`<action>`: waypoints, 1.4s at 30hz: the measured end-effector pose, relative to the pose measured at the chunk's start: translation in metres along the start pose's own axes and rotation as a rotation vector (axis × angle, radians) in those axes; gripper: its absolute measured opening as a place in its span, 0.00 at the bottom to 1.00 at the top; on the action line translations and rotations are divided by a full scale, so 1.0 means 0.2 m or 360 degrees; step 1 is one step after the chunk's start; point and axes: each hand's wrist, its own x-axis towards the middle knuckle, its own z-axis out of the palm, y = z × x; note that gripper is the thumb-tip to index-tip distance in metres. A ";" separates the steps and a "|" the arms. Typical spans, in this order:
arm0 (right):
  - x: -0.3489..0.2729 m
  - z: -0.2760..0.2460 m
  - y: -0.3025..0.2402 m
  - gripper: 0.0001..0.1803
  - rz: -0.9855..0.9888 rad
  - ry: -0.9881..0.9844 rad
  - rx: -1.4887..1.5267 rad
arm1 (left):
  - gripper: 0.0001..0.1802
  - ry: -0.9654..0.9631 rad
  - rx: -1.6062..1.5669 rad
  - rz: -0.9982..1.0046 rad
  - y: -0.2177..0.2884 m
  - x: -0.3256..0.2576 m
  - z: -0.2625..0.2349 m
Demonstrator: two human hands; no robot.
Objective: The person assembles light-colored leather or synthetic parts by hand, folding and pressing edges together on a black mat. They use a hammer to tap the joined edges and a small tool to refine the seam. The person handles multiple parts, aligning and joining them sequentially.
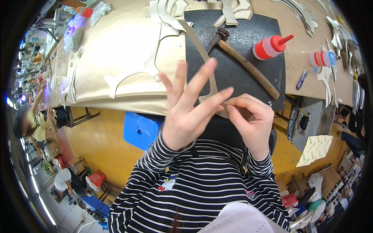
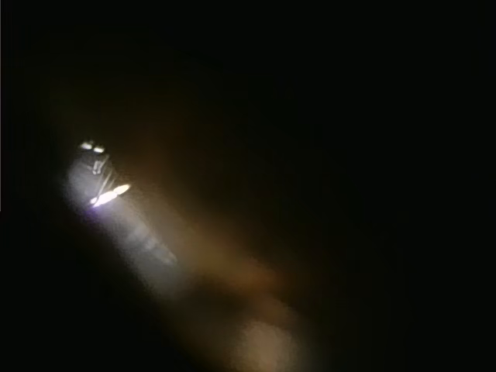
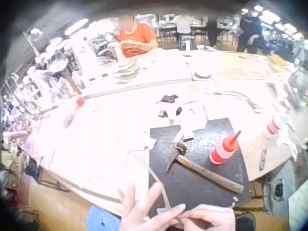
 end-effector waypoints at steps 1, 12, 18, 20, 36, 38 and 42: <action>0.00 0.00 0.00 0.04 0.0017 0.0005 -0.0001 | 0.09 -0.0160 0.0342 0.0240 -0.03 0.03 -0.03; -0.06 -0.03 0.08 0.03 -0.0024 -0.0129 -0.0236 | 0.08 -0.0653 0.0273 0.0609 -0.17 0.10 -0.03; -0.07 -0.03 0.11 0.07 -0.0120 -0.0483 -0.0711 | 0.05 -0.0751 0.0479 0.0805 -0.14 0.05 0.02; -0.07 -0.05 0.12 0.08 -0.0140 -0.0600 -0.0751 | 0.04 -0.0781 0.0470 0.0803 -0.13 0.04 0.02; -0.06 -0.05 0.23 0.05 -0.0227 -0.0598 -0.0314 | 0.03 -0.0752 0.0278 0.0924 -0.15 0.01 0.02; -0.05 -0.05 0.24 0.05 -0.0321 -0.0584 -0.0444 | 0.03 -0.0707 0.0327 0.0983 -0.15 0.00 0.01; -0.05 -0.02 0.24 0.05 -0.0421 -0.0362 -0.0435 | 0.02 -0.0591 0.0305 0.1058 -0.19 -0.04 0.01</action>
